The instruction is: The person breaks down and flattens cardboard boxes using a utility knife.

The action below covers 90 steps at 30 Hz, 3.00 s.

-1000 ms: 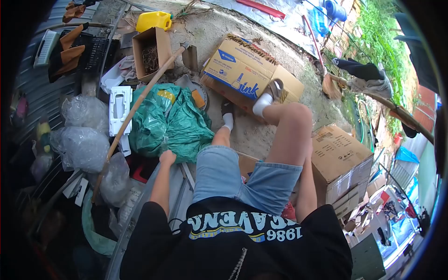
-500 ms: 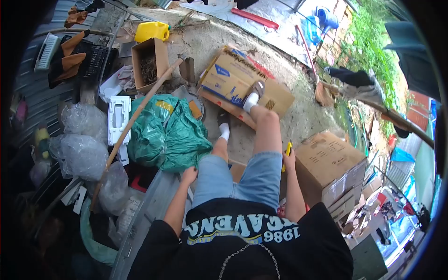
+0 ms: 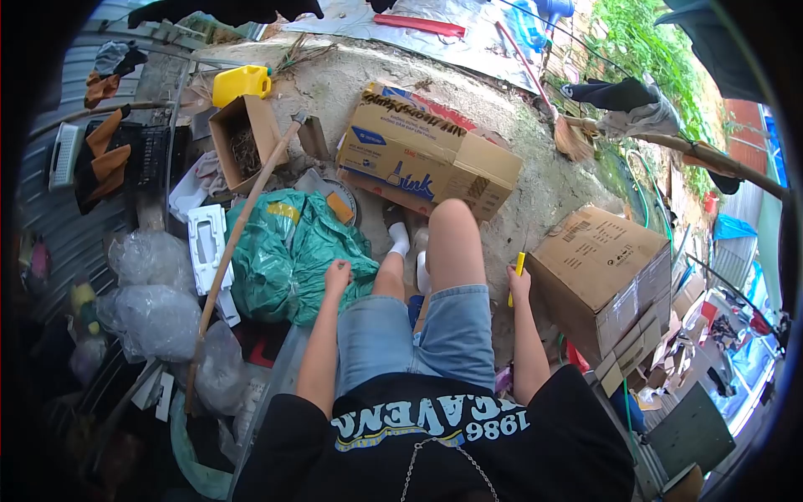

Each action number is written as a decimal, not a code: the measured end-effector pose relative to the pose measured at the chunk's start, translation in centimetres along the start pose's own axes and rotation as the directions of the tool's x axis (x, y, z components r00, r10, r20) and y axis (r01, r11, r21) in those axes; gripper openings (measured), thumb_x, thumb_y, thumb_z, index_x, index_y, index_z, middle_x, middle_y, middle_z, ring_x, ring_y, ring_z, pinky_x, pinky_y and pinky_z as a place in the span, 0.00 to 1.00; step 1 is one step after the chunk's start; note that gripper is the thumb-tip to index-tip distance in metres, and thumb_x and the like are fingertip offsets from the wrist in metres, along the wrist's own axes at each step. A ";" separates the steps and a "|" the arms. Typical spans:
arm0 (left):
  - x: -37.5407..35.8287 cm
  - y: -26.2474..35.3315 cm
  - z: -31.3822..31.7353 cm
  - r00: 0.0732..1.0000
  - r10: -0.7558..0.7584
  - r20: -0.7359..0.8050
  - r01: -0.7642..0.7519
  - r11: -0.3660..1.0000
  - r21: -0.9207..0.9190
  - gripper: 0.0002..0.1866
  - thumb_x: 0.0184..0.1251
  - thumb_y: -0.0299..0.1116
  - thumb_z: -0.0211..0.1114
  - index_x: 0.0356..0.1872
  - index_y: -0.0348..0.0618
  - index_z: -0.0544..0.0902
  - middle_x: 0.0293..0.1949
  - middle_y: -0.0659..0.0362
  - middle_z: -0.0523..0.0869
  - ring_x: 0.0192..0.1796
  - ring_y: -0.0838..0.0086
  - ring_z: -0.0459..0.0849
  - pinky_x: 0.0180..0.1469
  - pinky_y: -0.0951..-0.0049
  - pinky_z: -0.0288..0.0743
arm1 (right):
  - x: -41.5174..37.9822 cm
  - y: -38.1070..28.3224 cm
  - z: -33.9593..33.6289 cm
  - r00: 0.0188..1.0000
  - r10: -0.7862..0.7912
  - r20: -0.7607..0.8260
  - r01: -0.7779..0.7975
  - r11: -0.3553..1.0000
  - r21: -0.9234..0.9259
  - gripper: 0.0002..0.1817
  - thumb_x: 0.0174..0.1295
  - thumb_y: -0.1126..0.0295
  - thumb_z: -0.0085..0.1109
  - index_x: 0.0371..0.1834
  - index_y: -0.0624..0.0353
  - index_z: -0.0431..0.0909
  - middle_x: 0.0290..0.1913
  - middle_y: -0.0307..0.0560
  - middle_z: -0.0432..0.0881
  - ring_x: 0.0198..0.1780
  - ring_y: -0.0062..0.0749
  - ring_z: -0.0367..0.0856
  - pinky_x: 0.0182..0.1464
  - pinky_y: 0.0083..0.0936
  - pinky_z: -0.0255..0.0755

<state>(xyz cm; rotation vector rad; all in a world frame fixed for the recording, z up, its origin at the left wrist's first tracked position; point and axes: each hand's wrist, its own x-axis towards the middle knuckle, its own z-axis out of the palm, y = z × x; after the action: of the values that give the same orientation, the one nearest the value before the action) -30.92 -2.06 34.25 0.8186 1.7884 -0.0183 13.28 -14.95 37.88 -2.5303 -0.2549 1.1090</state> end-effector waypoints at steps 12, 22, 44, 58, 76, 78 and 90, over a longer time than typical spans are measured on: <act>16.0 2.7 17.6 0.909 -0.329 0.255 0.375 0.382 -0.844 0.49 0.49 0.51 0.63 0.62 0.31 0.46 0.56 0.41 0.60 0.57 0.54 0.64 0.59 0.49 0.55 | 16.4 -18.4 13.4 0.626 -0.746 0.227 0.770 0.546 -0.332 0.28 0.45 0.66 0.64 0.53 0.50 0.68 0.44 0.49 0.69 0.42 0.43 0.74 0.38 0.32 0.71; 27.7 4.7 26.9 0.886 -0.335 0.321 0.450 0.455 -0.768 0.61 0.36 0.64 0.67 0.63 0.34 0.42 0.63 0.46 0.52 0.63 0.54 0.56 0.61 0.43 0.42 | 30.2 -21.5 26.7 0.594 -0.707 0.384 0.747 0.308 -0.589 0.67 0.18 0.55 0.75 0.67 0.45 0.40 0.65 0.56 0.49 0.46 0.48 0.75 0.40 0.34 0.73; 27.2 3.5 26.0 0.954 -0.131 0.270 0.291 0.622 -0.727 0.43 0.48 0.62 0.59 0.56 0.35 0.63 0.52 0.53 0.71 0.54 0.64 0.71 0.56 0.61 0.61 | 37.0 -24.6 29.1 0.659 -0.468 0.588 0.747 0.324 -0.580 0.70 0.14 0.47 0.75 0.66 0.55 0.42 0.60 0.62 0.57 0.55 0.54 0.67 0.55 0.39 0.64; 32.8 5.9 27.9 0.899 -0.355 0.256 0.434 0.646 -0.627 0.52 0.49 0.50 0.66 0.58 0.16 0.45 0.62 0.43 0.57 0.63 0.66 0.57 0.63 0.69 0.49 | 40.4 -24.7 31.3 0.729 -0.415 0.544 0.683 0.389 -0.618 0.72 0.13 0.51 0.77 0.66 0.56 0.38 0.63 0.63 0.51 0.61 0.51 0.60 0.58 0.37 0.61; 36.1 0.5 31.8 0.920 -0.359 0.156 0.373 0.683 -0.629 0.59 0.46 0.50 0.68 0.57 0.20 0.33 0.56 0.43 0.62 0.59 0.61 0.63 0.59 0.63 0.54 | 40.2 -24.8 31.5 0.745 -0.430 0.510 0.657 0.336 -0.676 0.69 0.17 0.53 0.77 0.66 0.54 0.39 0.56 0.58 0.61 0.53 0.52 0.70 0.51 0.36 0.67; 36.9 -0.2 33.2 0.930 -0.357 0.089 0.322 0.674 -0.665 0.61 0.44 0.47 0.71 0.54 0.14 0.30 0.55 0.40 0.63 0.56 0.64 0.66 0.57 0.75 0.58 | 41.0 -24.9 31.6 0.716 -0.452 0.532 0.688 0.327 -0.648 0.69 0.17 0.53 0.77 0.66 0.54 0.40 0.56 0.58 0.61 0.53 0.52 0.69 0.52 0.36 0.67; 30.5 5.7 28.2 0.899 -0.436 -0.050 0.292 0.679 -0.674 0.64 0.28 0.50 0.77 0.58 0.23 0.42 0.53 0.34 0.62 0.56 0.55 0.67 0.56 0.67 0.64 | 36.3 -23.7 31.2 0.669 -0.663 0.335 0.635 0.276 -0.721 0.53 0.26 0.56 0.74 0.62 0.51 0.56 0.57 0.53 0.60 0.47 0.49 0.73 0.44 0.39 0.69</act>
<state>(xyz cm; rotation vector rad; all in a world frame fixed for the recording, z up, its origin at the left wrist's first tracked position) -8.77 6.86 -0.23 -0.0651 1.9418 0.4294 14.30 25.85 3.49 -2.5577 -2.0290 0.6188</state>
